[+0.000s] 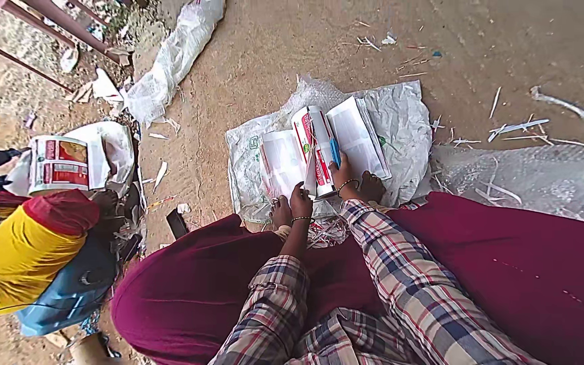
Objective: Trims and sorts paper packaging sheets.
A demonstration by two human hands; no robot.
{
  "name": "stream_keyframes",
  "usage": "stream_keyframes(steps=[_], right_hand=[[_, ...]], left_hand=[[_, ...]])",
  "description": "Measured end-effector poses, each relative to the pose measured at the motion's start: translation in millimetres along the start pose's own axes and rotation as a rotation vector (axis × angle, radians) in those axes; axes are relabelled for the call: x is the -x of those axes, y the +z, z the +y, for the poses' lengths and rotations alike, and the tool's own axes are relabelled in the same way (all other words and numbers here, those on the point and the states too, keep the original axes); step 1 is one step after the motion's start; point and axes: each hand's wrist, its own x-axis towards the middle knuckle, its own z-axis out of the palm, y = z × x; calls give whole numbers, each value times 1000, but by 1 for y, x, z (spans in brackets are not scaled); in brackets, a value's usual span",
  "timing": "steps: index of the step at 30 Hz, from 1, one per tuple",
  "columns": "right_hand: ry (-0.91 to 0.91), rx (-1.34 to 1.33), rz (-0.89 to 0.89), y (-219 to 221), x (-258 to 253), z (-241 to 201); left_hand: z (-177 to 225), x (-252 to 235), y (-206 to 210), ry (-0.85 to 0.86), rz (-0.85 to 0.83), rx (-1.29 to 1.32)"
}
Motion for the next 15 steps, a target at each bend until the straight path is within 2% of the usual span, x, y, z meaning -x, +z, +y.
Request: stream_keyframes(steps=[3,5,8,12,15], right_hand=[[-33,155,-129,-8,-31,-43],[-66,246,-237,-13,-59,-68],[-86,398,-326,-9,-97,-101],[-35,451,-349,8,-123,-109],[-43,470,-325,16,-125,-106]], left_hand=[[14,-2,-12,-46,-109,-117],[27,1,-28,-51,-173,25],[22,-3,-36,-70,-205,177],[13,-5,-35,-60,-225,291],[12,-4,-35,-83,-237,424]])
